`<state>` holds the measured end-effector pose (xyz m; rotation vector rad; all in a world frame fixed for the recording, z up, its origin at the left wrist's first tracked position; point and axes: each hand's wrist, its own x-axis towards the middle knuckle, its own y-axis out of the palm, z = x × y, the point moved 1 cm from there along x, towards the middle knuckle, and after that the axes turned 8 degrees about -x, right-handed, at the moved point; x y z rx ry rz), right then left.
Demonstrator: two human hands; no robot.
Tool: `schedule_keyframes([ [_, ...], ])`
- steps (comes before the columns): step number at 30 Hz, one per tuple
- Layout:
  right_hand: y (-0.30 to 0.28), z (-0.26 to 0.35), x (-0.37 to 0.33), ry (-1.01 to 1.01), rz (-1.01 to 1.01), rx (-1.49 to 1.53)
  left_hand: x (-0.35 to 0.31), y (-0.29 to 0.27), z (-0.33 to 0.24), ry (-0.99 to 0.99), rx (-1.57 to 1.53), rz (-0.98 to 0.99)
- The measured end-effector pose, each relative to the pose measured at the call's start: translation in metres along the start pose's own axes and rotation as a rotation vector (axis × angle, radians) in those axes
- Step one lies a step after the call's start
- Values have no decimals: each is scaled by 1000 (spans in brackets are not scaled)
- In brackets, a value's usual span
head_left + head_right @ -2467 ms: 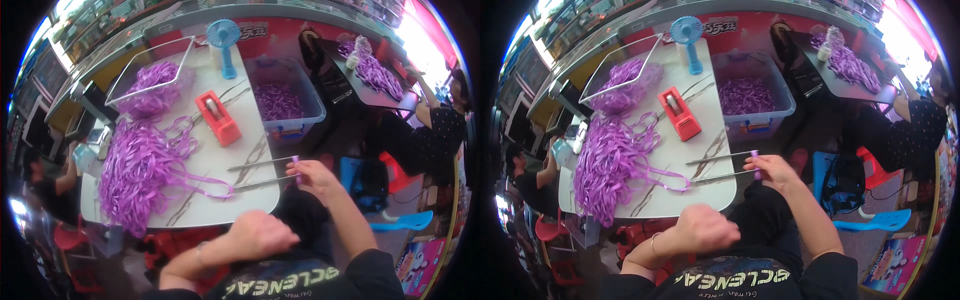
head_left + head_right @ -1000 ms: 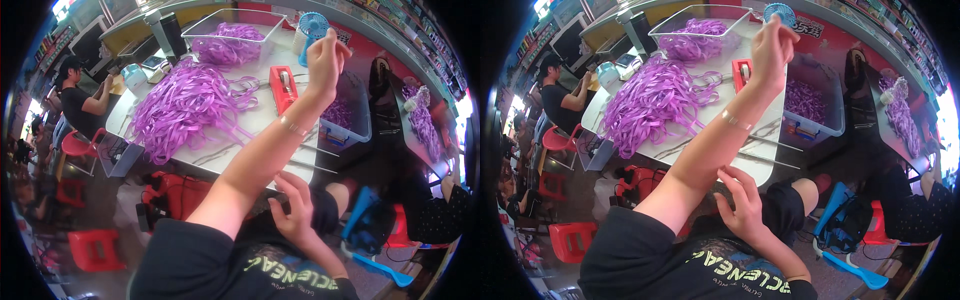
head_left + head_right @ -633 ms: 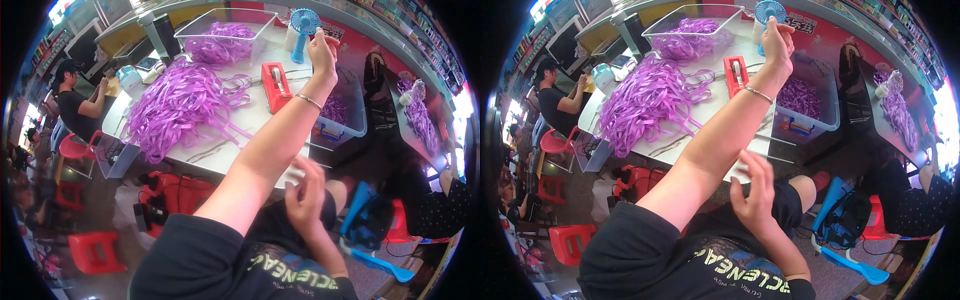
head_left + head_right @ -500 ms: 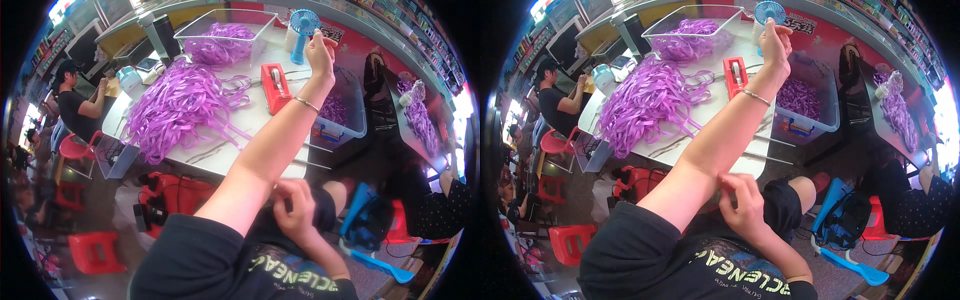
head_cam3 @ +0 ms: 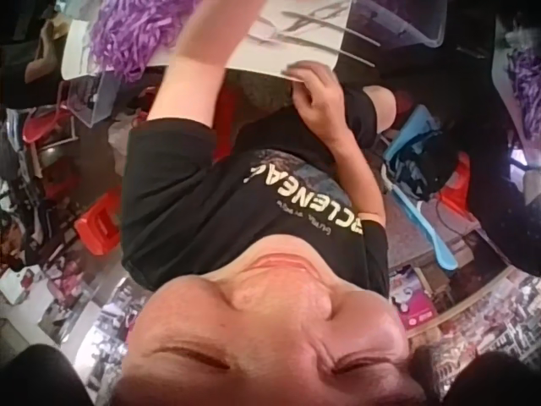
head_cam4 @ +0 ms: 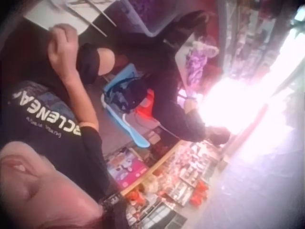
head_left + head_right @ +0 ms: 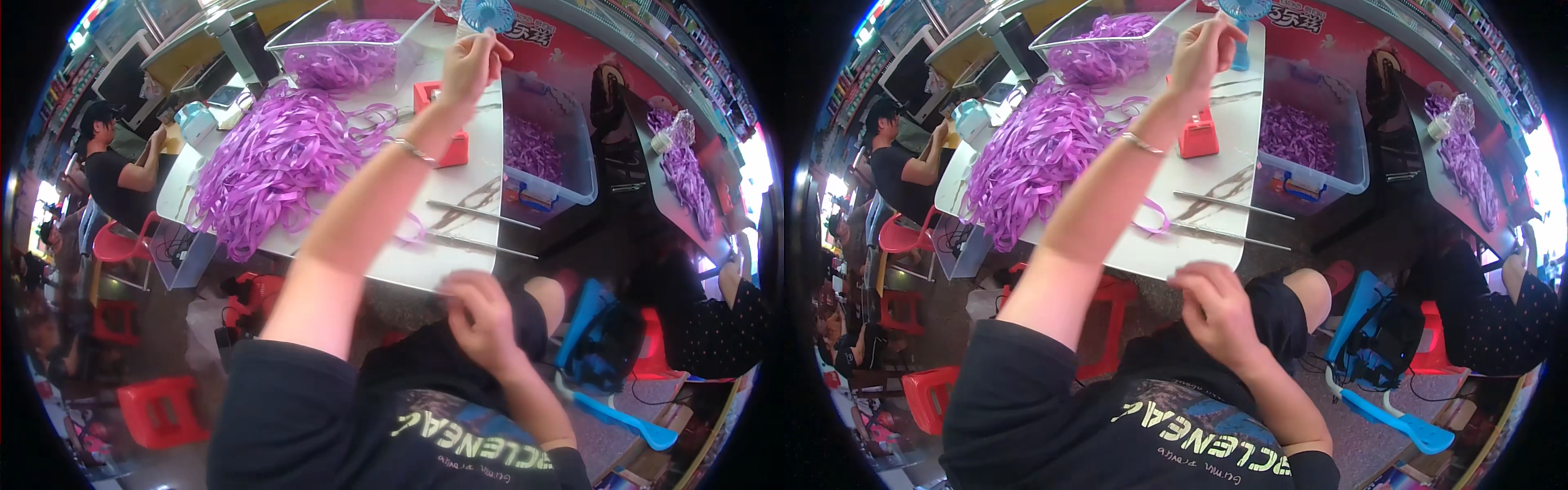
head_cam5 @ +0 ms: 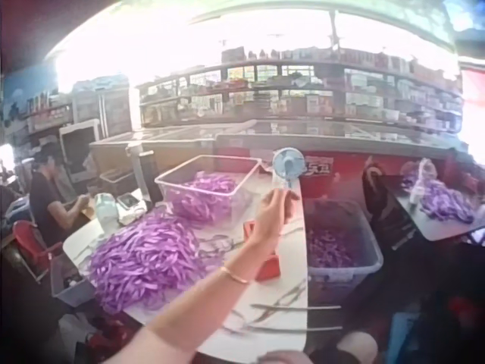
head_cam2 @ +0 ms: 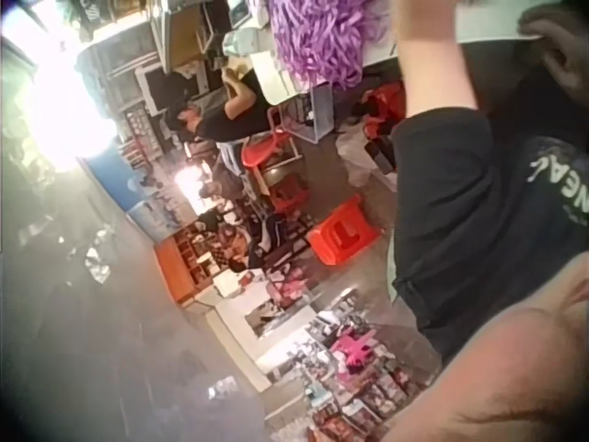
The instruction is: Wrapping purple ribbons around metal rods and securing them with tape to create craft items.
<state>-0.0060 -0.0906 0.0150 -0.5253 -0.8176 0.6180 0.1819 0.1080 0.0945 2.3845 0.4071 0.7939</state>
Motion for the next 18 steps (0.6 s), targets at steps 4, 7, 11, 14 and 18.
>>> schedule_keyframes([
  [4, 8, -7, -4, 19, 118, -109, -17, -63, -37, -57, 1298, 861],
  [7, 19, -8, -15, 7, 215, -166, -34, -102, -78, -271, 1659, 924],
  [11, 19, -10, -17, 35, 243, -174, -56, -127, -101, -418, 1706, 821],
  [14, 19, -11, -17, 28, 240, -174, -68, -142, -99, -448, 1799, 777],
  [18, 19, -11, -17, 21, 235, -178, -70, -154, -86, -377, 1828, 720],
])
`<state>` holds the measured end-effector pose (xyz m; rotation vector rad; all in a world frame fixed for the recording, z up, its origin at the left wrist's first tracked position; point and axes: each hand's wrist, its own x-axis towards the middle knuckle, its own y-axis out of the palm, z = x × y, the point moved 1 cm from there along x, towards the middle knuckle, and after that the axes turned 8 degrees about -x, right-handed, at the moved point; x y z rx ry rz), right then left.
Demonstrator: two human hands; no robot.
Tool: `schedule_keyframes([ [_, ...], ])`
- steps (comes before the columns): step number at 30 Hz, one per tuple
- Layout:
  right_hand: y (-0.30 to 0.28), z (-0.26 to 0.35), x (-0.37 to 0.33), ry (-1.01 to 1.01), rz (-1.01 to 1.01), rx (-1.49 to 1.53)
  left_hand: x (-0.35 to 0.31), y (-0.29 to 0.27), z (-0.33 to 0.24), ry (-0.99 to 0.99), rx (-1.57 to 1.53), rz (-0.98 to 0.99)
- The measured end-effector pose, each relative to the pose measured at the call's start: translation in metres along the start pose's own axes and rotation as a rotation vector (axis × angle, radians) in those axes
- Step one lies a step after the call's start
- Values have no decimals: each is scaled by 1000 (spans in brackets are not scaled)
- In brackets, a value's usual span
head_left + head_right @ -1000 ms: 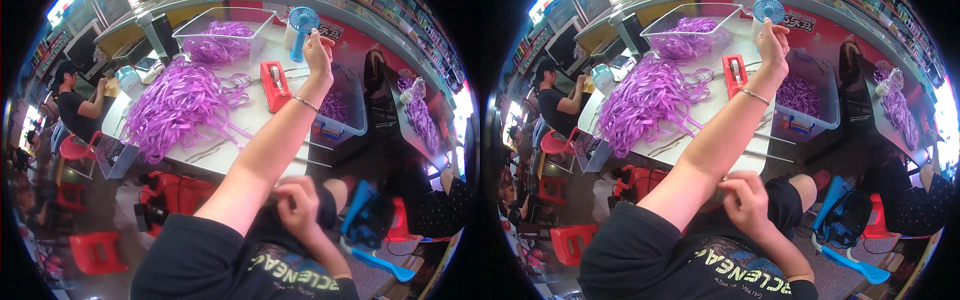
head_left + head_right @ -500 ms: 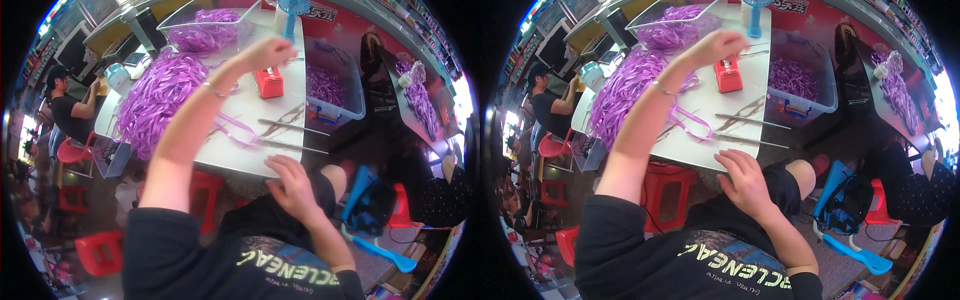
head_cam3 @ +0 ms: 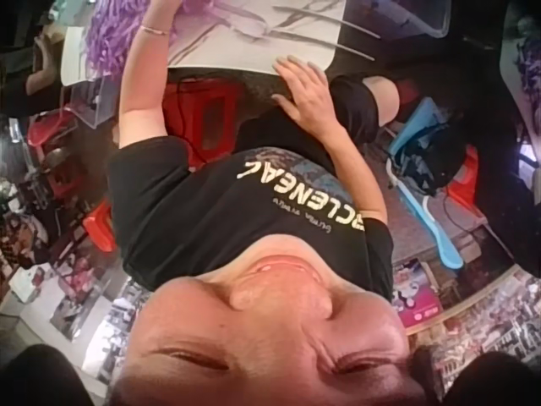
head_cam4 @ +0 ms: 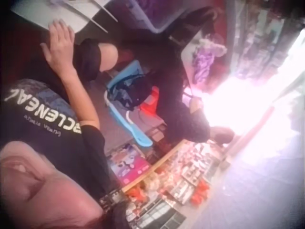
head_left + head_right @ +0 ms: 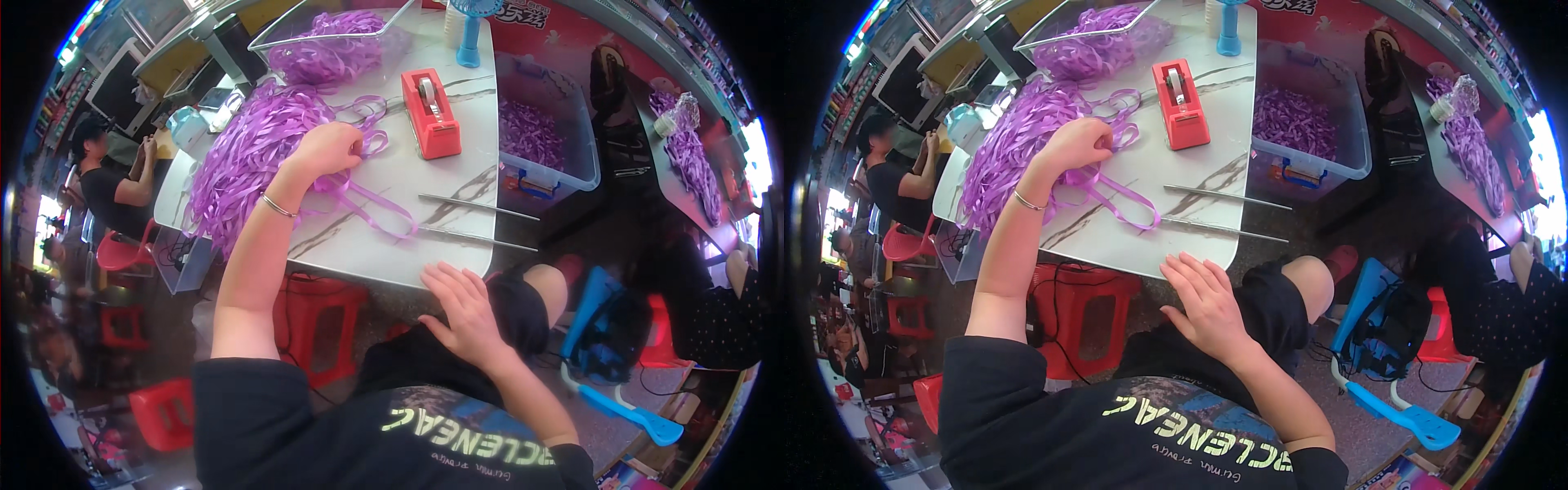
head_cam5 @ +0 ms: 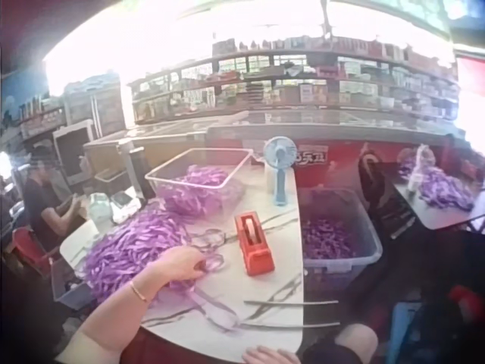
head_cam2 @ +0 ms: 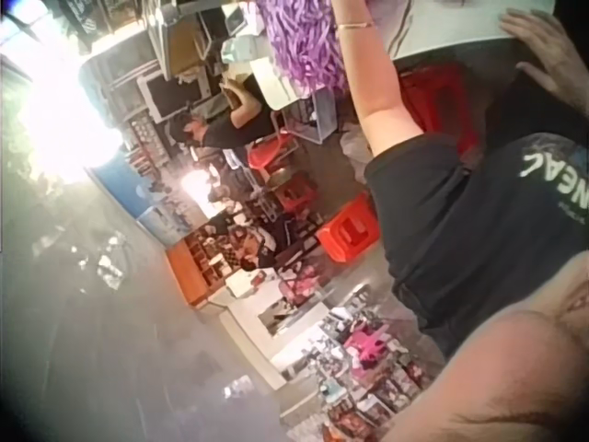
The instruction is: Wrapping purple ribbons around metal rods and securing them with tape to create craft items.
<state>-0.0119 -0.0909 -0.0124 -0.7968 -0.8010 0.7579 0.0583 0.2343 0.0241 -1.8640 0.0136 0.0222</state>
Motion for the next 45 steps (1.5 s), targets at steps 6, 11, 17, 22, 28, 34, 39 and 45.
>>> schedule_keyframes([
  [6, 1, -1, 0, 5, -5, -8, 24, -24, 3, -76, -293, 9],
  [11, 2, -2, 0, 2, -11, -17, 66, -91, 15, -149, -997, -198],
  [17, -4, -2, 1, 9, -27, 94, 62, -170, -40, 110, -1574, -489],
  [22, -71, -3, 3, 33, -513, 116, -3, -138, -158, 507, -1150, -122],
  [28, -150, 16, 1, -125, -890, 33, -51, -56, -241, 303, -1580, 661],
  [34, -148, -12, -25, 218, -534, 341, -37, 17, -247, 248, -1759, 734],
  [39, -138, -42, -43, 323, -496, 550, -36, 36, -251, 286, -1768, 734],
  [45, -136, -49, -48, 391, -488, 551, -32, 56, -244, 280, -1748, 740],
])
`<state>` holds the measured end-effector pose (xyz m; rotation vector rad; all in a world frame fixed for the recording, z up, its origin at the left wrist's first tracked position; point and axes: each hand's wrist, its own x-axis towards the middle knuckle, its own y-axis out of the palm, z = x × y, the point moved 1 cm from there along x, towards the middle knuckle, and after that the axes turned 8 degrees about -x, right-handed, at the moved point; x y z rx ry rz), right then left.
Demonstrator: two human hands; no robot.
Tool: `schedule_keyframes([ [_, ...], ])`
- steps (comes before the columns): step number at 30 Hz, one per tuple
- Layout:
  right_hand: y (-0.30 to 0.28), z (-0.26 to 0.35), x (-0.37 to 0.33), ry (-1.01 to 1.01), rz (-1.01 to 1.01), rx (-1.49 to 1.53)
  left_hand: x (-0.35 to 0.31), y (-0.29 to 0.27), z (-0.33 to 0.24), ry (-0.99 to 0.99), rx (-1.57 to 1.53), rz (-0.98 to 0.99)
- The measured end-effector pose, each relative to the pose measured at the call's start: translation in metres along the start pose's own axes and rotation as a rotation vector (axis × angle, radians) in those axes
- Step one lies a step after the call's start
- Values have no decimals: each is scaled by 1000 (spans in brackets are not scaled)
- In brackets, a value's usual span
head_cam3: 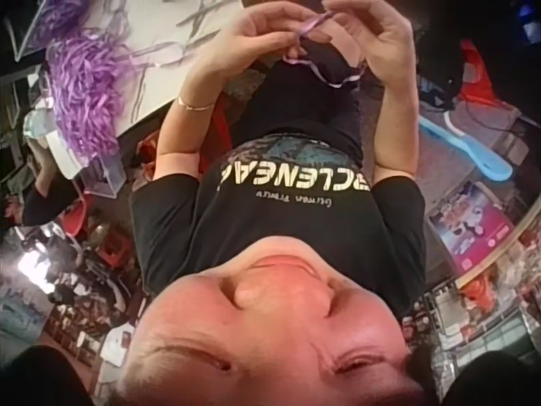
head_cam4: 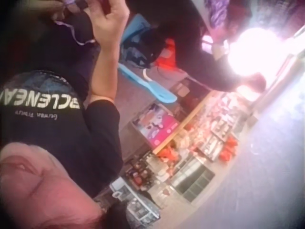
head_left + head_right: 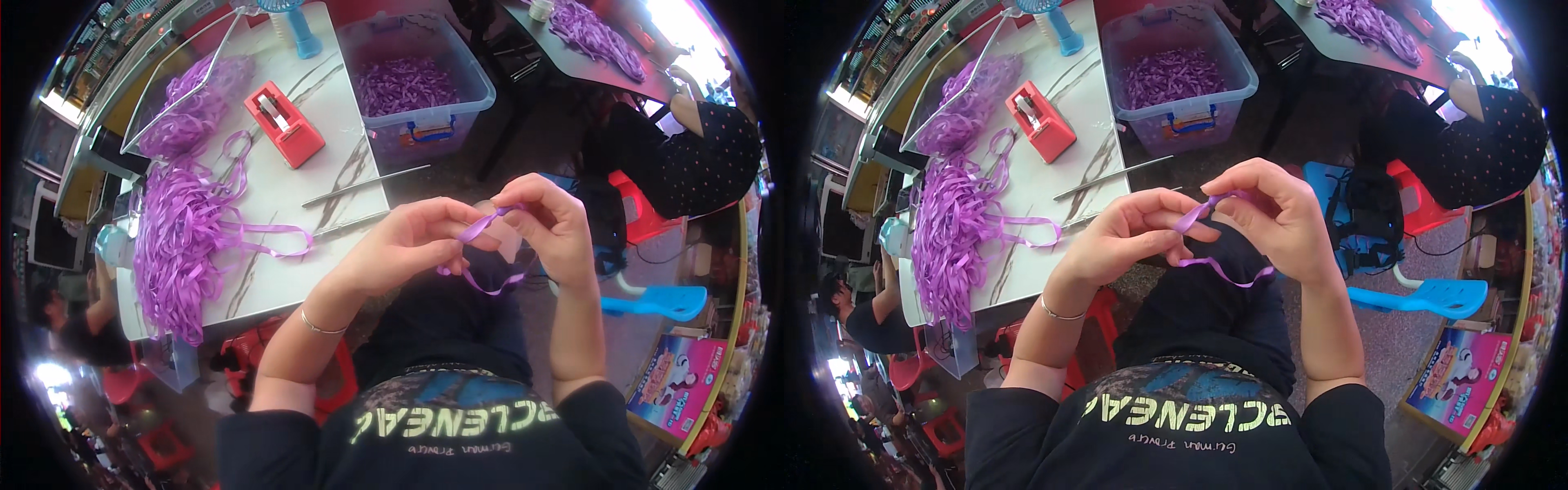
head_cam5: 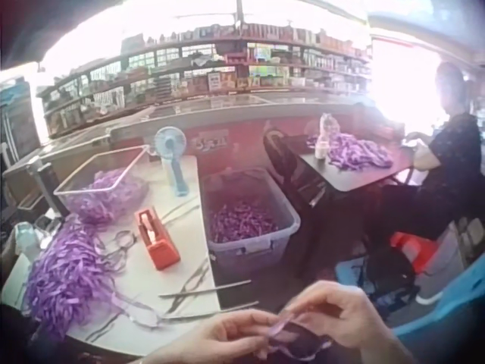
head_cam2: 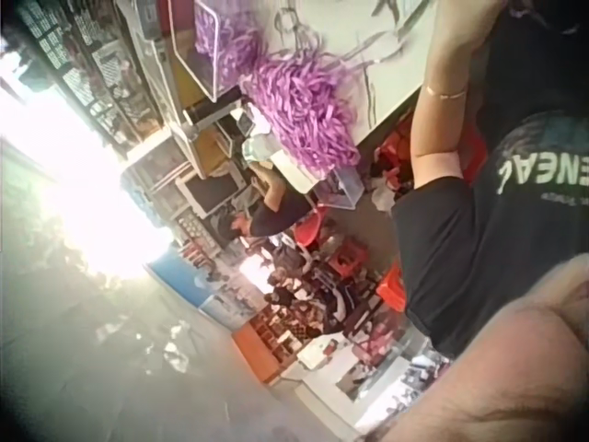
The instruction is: Wrapping purple ribbons around metal rods and securing them with tape to create craft items.
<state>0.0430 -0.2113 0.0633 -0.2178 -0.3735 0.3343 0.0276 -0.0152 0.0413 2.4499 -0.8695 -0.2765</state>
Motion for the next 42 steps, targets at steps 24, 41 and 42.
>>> schedule_keyframes([
  [24, -13, 13, 8, 167, -70, -145, 37, 7, 6, 175, -97, 34],
  [41, 30, 8, -28, 344, 44, -72, 52, -3, -22, 351, -338, -170],
  [42, 32, 3, -36, 326, 14, -82, 50, -7, -23, 364, -491, -161],
])
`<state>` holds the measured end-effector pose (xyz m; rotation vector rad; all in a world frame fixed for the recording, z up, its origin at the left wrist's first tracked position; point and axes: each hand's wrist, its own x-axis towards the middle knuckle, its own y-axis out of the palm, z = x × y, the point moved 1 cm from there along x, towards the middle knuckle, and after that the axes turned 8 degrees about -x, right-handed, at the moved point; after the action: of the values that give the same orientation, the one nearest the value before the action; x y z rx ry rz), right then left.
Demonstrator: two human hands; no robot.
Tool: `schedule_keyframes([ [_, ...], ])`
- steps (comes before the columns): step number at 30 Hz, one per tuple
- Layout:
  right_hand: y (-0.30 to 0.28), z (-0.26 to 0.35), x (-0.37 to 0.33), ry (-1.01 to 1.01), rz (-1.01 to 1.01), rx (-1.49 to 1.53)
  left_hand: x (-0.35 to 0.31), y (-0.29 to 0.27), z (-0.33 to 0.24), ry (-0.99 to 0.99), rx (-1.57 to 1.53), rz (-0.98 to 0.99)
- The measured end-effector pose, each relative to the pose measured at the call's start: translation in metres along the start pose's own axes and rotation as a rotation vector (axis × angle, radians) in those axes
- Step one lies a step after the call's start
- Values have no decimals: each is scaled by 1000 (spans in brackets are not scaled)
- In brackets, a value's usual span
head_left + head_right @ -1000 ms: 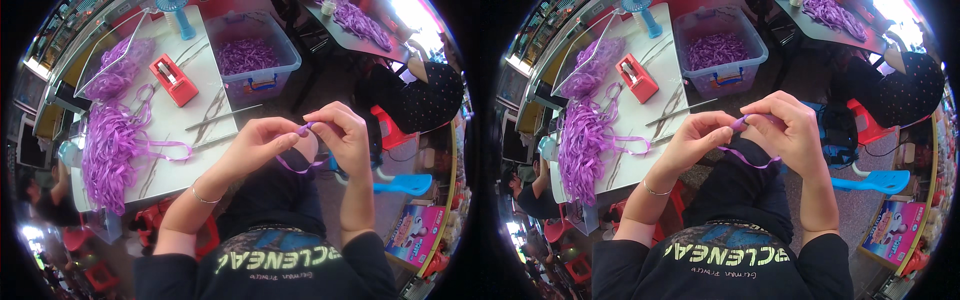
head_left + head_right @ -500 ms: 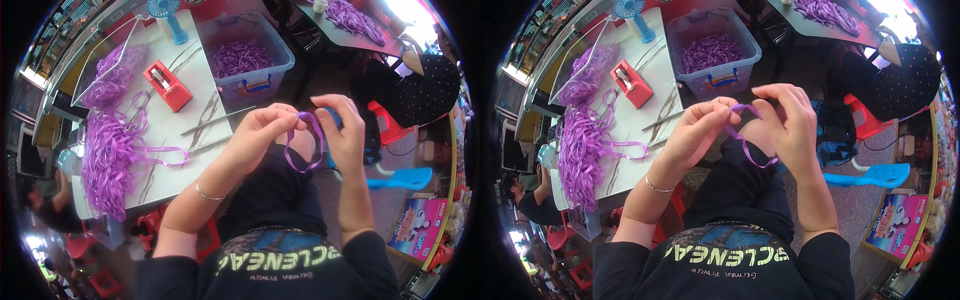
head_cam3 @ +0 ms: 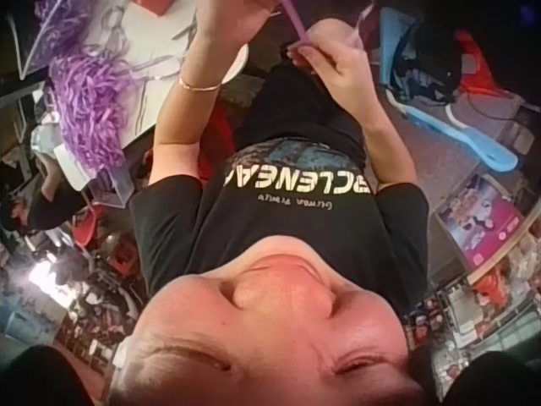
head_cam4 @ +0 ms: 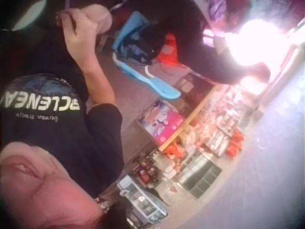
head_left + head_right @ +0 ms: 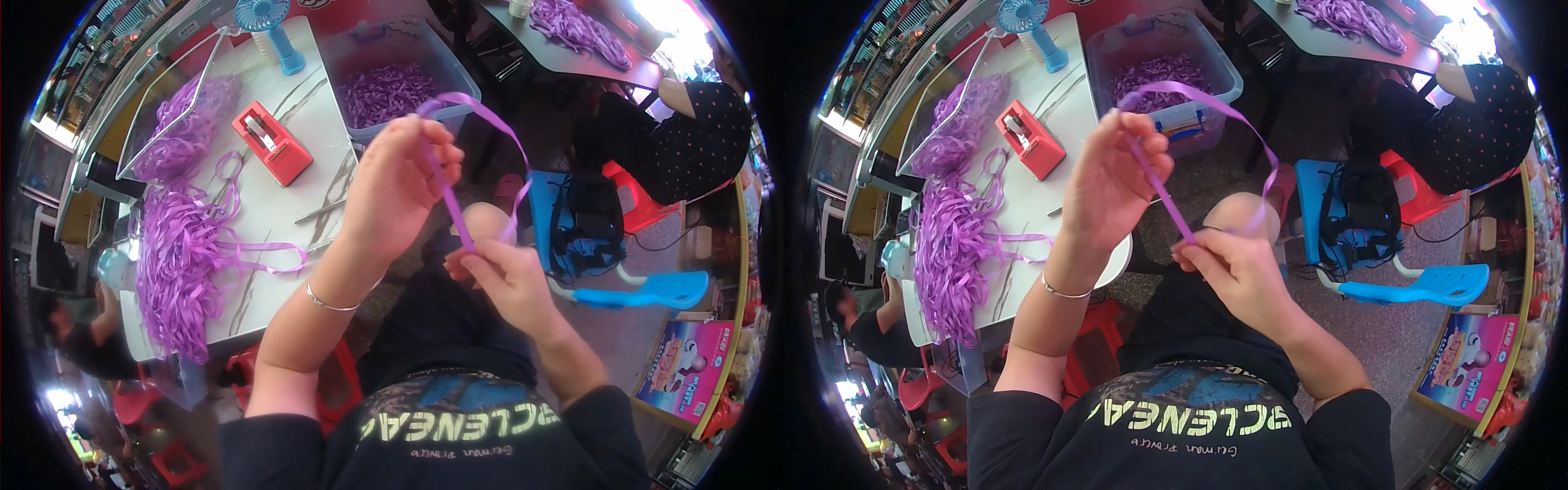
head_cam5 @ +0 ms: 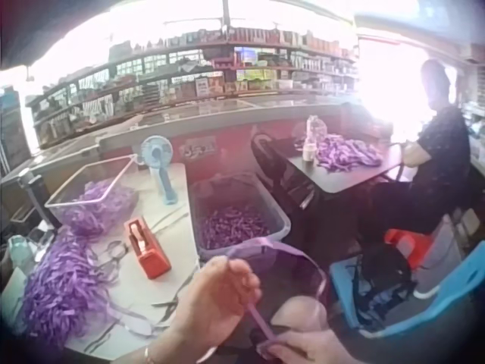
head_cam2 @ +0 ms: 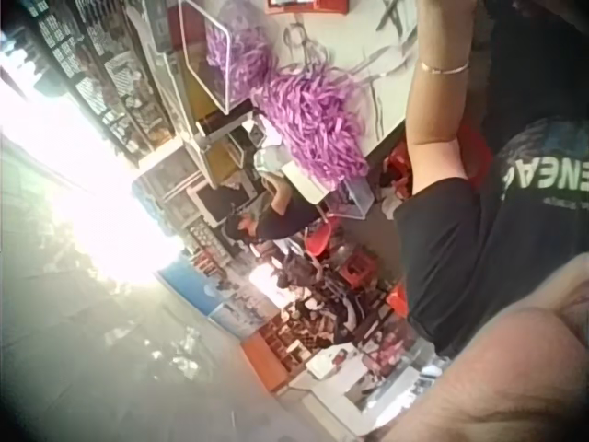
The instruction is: Wrapping purple ribbons around metal rods and securing them with tape to create craft items.
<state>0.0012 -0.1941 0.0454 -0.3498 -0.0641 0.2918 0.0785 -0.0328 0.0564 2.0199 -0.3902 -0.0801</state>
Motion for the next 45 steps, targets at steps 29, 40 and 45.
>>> schedule_keyframes([
  [29, -67, -43, -41, -352, -374, -1067, -69, -60, -46, -22, 297, -265],
  [40, -77, -46, -44, -97, -237, -693, -73, -63, -35, -96, 285, -279],
  [45, -77, -57, -42, 27, -206, -557, -73, -63, -29, -109, 323, -288],
])
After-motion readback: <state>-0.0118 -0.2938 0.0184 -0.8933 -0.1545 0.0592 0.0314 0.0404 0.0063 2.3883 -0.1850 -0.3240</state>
